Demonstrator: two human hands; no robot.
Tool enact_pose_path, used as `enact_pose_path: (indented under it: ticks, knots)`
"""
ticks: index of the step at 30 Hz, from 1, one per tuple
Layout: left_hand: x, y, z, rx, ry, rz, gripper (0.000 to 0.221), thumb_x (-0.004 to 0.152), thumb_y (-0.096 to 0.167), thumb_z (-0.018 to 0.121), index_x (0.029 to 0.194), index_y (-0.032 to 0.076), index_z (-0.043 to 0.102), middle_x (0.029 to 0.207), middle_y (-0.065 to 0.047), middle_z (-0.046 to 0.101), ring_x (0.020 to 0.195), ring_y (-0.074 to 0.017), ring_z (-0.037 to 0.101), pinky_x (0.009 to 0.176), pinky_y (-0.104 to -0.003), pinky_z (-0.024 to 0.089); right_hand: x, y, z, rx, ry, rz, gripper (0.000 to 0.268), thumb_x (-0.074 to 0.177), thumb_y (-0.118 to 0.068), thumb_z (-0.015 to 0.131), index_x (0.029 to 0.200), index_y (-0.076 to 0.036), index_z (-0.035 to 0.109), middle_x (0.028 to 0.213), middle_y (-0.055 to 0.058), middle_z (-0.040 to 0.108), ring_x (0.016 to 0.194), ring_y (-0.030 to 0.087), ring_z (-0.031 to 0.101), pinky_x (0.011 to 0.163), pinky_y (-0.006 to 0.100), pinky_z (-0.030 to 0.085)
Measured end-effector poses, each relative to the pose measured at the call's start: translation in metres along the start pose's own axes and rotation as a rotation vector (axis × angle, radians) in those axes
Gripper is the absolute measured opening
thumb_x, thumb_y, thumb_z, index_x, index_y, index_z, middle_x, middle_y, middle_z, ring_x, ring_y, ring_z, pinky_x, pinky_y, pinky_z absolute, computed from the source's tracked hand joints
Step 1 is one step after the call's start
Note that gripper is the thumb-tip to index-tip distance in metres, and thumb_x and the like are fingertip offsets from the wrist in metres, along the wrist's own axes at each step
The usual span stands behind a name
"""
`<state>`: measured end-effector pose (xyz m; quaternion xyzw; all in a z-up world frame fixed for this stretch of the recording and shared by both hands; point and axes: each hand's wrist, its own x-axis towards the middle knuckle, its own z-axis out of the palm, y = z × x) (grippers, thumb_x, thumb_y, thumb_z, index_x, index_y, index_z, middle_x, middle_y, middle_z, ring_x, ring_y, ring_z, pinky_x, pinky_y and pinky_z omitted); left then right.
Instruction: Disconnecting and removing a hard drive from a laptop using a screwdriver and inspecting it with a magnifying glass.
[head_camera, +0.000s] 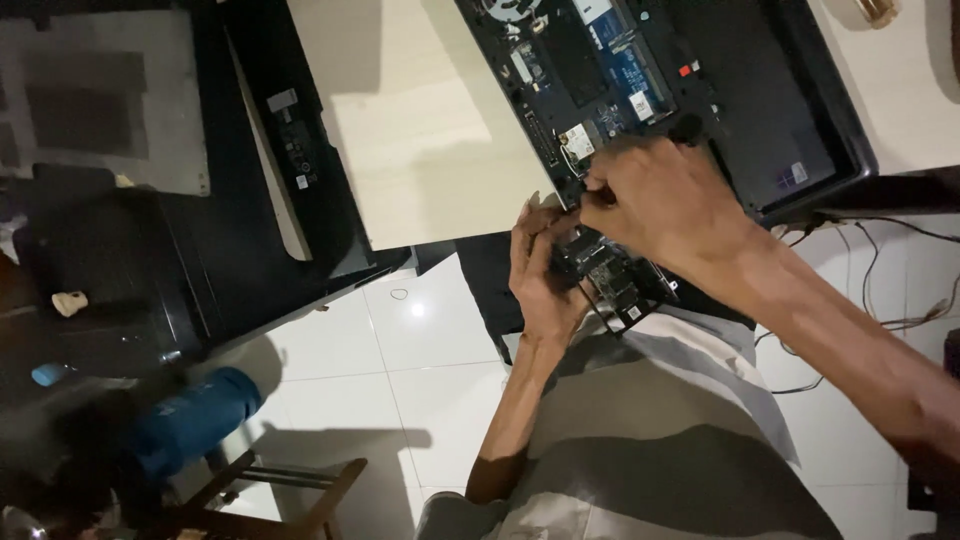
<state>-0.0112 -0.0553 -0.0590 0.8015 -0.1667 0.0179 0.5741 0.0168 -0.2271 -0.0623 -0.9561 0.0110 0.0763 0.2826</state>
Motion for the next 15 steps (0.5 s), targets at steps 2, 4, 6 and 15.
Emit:
enact_pose_path:
  ticks: [2, 4, 6, 15]
  knots:
    - [-0.003, -0.007, 0.003, 0.026, 0.021, 0.003, 0.031, 0.090, 0.003, 0.053, 0.117, 0.014, 0.064, 0.120, -0.002, 0.054, 0.114, -0.0254, 0.062, 0.128, -0.054, 0.039, -0.007, -0.014, -0.012, 0.024, 0.017, -0.025, 0.021, 0.091, -0.027, 0.071, 0.083, -0.007, 0.073, 0.067, 0.017, 0.070, 0.055, 0.038, 0.068, 0.040, 0.045, 0.050]
    - [-0.003, -0.009, 0.004, 0.053, 0.040, 0.006, 0.033, 0.090, 0.004, 0.053, 0.117, 0.015, 0.066, 0.120, 0.000, 0.054, 0.114, -0.0236, 0.063, 0.125, -0.051, 0.044, -0.011, -0.015, -0.011, 0.051, 0.035, -0.049, 0.015, 0.092, -0.017, 0.072, 0.092, -0.003, 0.075, 0.067, 0.017, 0.069, 0.055, 0.038, 0.069, 0.042, 0.046, 0.053]
    - [-0.001, -0.006, 0.003, 0.131, 0.029, 0.113, 0.028, 0.090, 0.004, 0.057, 0.118, 0.005, 0.061, 0.117, -0.014, 0.054, 0.109, -0.0441, 0.059, 0.112, -0.068, 0.048, -0.012, -0.003, 0.003, -0.072, 0.087, -0.058, 0.015, 0.088, -0.025, 0.075, 0.094, -0.012, 0.074, 0.078, 0.009, 0.071, 0.059, 0.032, 0.071, 0.039, 0.038, 0.052]
    - [0.002, 0.003, -0.001, 0.000, -0.007, 0.049, 0.024, 0.104, 0.010, 0.058, 0.125, 0.001, 0.057, 0.123, -0.016, 0.050, 0.115, -0.0275, 0.055, 0.126, -0.058, 0.035, -0.023, -0.020, -0.005, 0.036, 0.186, -0.043, 0.011, 0.094, -0.018, 0.074, 0.096, -0.007, 0.073, 0.078, 0.017, 0.068, 0.062, 0.044, 0.068, 0.047, 0.049, 0.053]
